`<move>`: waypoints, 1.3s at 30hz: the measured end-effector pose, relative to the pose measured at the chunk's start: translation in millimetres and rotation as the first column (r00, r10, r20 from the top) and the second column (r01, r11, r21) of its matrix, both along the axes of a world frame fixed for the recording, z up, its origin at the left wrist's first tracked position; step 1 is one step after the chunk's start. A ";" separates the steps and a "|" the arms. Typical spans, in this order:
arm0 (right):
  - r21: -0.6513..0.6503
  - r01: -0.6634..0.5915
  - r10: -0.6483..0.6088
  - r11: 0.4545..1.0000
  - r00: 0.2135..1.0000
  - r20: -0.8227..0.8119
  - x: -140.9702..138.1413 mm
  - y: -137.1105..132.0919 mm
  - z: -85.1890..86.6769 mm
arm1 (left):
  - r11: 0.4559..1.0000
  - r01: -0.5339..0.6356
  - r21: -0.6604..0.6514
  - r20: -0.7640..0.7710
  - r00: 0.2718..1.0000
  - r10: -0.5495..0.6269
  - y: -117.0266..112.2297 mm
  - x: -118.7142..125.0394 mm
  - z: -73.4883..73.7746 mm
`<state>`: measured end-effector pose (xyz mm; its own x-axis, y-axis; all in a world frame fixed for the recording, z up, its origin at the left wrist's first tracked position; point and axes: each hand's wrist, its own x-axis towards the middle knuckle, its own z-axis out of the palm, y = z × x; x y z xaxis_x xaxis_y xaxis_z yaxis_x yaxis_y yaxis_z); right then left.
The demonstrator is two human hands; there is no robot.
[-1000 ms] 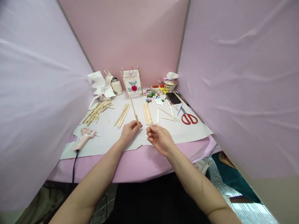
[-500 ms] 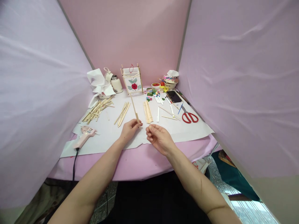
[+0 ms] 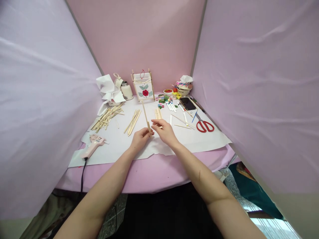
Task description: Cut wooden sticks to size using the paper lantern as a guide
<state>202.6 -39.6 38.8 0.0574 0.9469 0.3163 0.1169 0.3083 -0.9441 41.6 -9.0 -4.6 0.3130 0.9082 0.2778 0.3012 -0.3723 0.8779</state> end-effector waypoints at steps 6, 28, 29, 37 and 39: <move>0.078 -0.057 0.047 0.995 0.991 0.121 -6.6 29.0 6.2 | 0.999 0.027 0.037 -0.046 0.999 -0.026 1.9 -1.9 -0.9; 0.232 -0.100 0.048 0.967 0.975 0.218 -10.4 24.0 6.9 | 0.999 0.035 0.022 0.292 0.956 -0.040 7.1 2.0 3.5; 0.233 -0.095 0.045 0.968 0.976 0.211 -11.1 23.8 7.6 | 0.999 0.027 0.032 0.285 0.958 -0.035 6.0 2.2 4.5; 0.202 -0.103 0.064 0.974 0.979 0.193 -13.3 28.9 3.2 | 0.999 -0.014 0.031 0.231 0.973 0.006 6.9 -0.6 5.5; 0.199 -0.102 0.060 0.975 0.976 0.210 -12.6 29.2 2.4 | 1.000 -0.011 0.020 0.246 0.969 0.006 7.9 -0.3 4.8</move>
<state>190.0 -10.4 41.3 -0.1019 0.8581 0.5032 0.2647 0.5110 -0.8178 41.3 -1.1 0.1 0.2250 0.9035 0.3647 0.0797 -0.3901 0.9173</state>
